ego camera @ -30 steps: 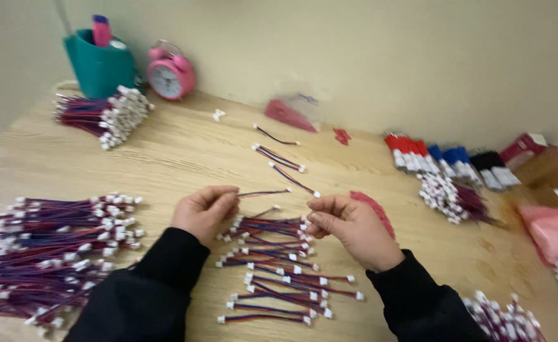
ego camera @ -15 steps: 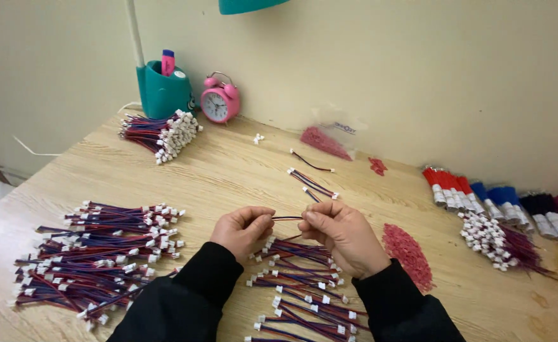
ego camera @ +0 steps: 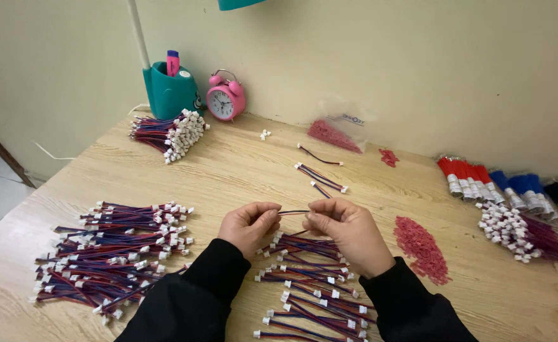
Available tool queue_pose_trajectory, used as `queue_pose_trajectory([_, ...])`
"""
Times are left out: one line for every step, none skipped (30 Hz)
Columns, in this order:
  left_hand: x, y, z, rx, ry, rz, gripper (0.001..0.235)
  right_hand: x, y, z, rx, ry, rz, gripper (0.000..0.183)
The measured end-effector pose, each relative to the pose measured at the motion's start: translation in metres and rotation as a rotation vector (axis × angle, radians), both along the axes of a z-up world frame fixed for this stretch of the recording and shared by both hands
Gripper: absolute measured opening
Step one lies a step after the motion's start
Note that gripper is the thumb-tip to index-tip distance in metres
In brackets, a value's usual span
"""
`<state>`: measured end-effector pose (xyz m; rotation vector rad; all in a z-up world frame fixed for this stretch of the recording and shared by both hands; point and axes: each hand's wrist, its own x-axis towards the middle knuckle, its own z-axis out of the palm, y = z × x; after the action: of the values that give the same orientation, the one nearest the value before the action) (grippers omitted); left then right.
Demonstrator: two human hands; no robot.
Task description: Assembling small wire harnesses by sliding plastic sleeves onto the wires
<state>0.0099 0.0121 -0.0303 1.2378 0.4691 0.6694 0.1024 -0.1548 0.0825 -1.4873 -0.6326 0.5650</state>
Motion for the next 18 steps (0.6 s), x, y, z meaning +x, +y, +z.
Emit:
queue_pose_trajectory([-0.001,-0.001,0.006,0.0,0.004,0.002,0.02,-0.003,-0.001,0.005,0.0,0.004,0.002,0.026])
queue_pose_trajectory([-0.003,-0.003,0.012,0.006,-0.008,0.024,0.02,-0.007,-0.001,0.01,-0.038,-0.168,-0.025,0.022])
queue_pose_trajectory([-0.004,-0.004,0.018,0.013,-0.022,0.045,0.019,-0.01,-0.002,0.015,-0.076,-0.341,-0.052,0.02])
queue_pose_trajectory([-0.004,-0.004,0.018,0.013,-0.019,0.047,0.019,-0.013,-0.001,0.019,-0.075,-0.338,-0.05,0.02])
queue_pose_trajectory([-0.004,-0.004,0.019,0.02,-0.026,0.044,0.02,-0.017,-0.001,0.022,-0.037,-0.53,-0.066,0.016])
queue_pose_trajectory([-0.004,-0.005,0.019,0.026,-0.033,0.042,0.02,-0.02,-0.001,0.026,0.001,-0.721,-0.081,0.012])
queue_pose_trajectory([-0.005,-0.008,0.022,0.026,-0.031,0.04,0.02,-0.023,0.0,0.027,0.001,-0.72,-0.083,0.012])
queue_pose_trajectory([-0.006,-0.012,0.025,0.002,-0.051,0.033,0.019,-0.026,0.0,0.028,0.016,-0.815,-0.097,0.011])
queue_pose_trajectory([-0.006,-0.016,0.027,-0.021,-0.071,0.025,0.019,-0.029,0.0,0.028,0.031,-0.91,-0.111,0.01])
queue_pose_trajectory([-0.007,-0.019,0.031,-0.022,-0.07,0.023,0.019,-0.028,0.001,0.028,0.03,-0.909,-0.114,0.01])
queue_pose_trajectory([-0.008,-0.023,0.034,-0.047,-0.094,-0.001,0.025,-0.027,0.001,0.027,0.026,-0.955,-0.089,0.009])
queue_pose_trajectory([-0.009,-0.026,0.038,-0.073,-0.119,-0.024,0.031,-0.026,0.002,0.026,0.022,-1.001,-0.063,0.008])
queue_pose_trajectory([-0.008,-0.027,0.037,-0.075,-0.118,-0.026,0.031,-0.025,0.002,0.025,0.02,-1.0,-0.063,0.008])
queue_pose_trajectory([-0.008,-0.029,0.036,-0.103,-0.145,-0.027,0.034,-0.024,0.002,0.023,0.007,-0.958,-0.05,0.008])
queue_pose_trajectory([-0.008,-0.03,0.034,-0.13,-0.173,-0.028,0.036,-0.023,0.002,0.021,-0.005,-0.916,-0.037,0.009])
queue_pose_trajectory([-0.009,-0.031,0.036,-0.131,-0.171,-0.028,0.036,-0.023,0.002,0.018,-0.006,-0.914,-0.037,0.009])
queue_pose_trajectory([-0.01,-0.032,0.037,-0.125,-0.174,-0.046,0.036,-0.023,0.002,0.017,0.0,-0.864,-0.009,0.011])
queue_pose_trajectory([-0.01,-0.032,0.039,-0.119,-0.176,-0.063,0.035,-0.023,0.003,0.015,0.006,-0.814,0.02,0.013])
